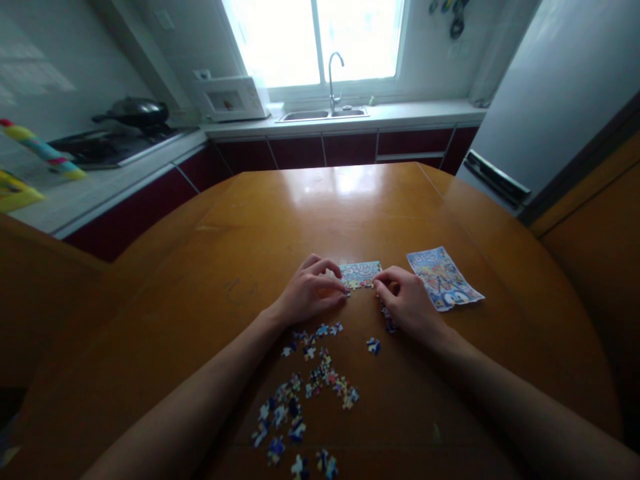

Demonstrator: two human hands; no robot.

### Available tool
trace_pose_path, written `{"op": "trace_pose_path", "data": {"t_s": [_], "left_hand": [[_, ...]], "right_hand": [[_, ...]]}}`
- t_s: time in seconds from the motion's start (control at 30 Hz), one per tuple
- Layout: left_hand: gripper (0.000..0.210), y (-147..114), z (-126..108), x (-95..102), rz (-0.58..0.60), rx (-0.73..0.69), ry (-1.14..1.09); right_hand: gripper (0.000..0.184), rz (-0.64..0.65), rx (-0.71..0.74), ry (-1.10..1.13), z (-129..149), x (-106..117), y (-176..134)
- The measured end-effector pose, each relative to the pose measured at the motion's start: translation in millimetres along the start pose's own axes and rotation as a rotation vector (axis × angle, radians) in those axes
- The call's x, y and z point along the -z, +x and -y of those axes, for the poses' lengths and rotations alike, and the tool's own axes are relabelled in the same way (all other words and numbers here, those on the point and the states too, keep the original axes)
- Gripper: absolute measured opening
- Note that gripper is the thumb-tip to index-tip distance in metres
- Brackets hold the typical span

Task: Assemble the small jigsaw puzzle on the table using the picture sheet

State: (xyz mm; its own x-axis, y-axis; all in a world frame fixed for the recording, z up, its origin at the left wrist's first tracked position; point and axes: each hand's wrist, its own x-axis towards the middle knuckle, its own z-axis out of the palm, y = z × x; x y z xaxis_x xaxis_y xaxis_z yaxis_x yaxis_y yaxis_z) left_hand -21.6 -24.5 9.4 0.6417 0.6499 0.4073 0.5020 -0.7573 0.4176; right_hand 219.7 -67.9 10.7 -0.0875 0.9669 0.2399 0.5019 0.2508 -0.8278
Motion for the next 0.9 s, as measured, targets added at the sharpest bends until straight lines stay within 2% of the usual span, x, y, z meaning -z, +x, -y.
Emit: {"op": "trace_pose_path", "data": {"t_s": [0.43, 0.67, 0.9], "left_hand": [[0.007, 0.6, -0.8, -0.1, 0.011, 0.037, -0.015], [0.019, 0.0, 0.3, -0.5, -0.015, 0.048, 0.001], [0.013, -0.6, 2.8, -2.2, 0.004, 0.049, -0.008]], "right_hand": [[0.013, 0.007, 0.004, -0.007, -2.1, -0.6, 1.2], [0.013, 0.014, -0.005, -0.003, -1.1, -0.6, 0.8], [0.013, 0.013, -0.002, -0.009, -2.4, -0.3, 0.1]]}}
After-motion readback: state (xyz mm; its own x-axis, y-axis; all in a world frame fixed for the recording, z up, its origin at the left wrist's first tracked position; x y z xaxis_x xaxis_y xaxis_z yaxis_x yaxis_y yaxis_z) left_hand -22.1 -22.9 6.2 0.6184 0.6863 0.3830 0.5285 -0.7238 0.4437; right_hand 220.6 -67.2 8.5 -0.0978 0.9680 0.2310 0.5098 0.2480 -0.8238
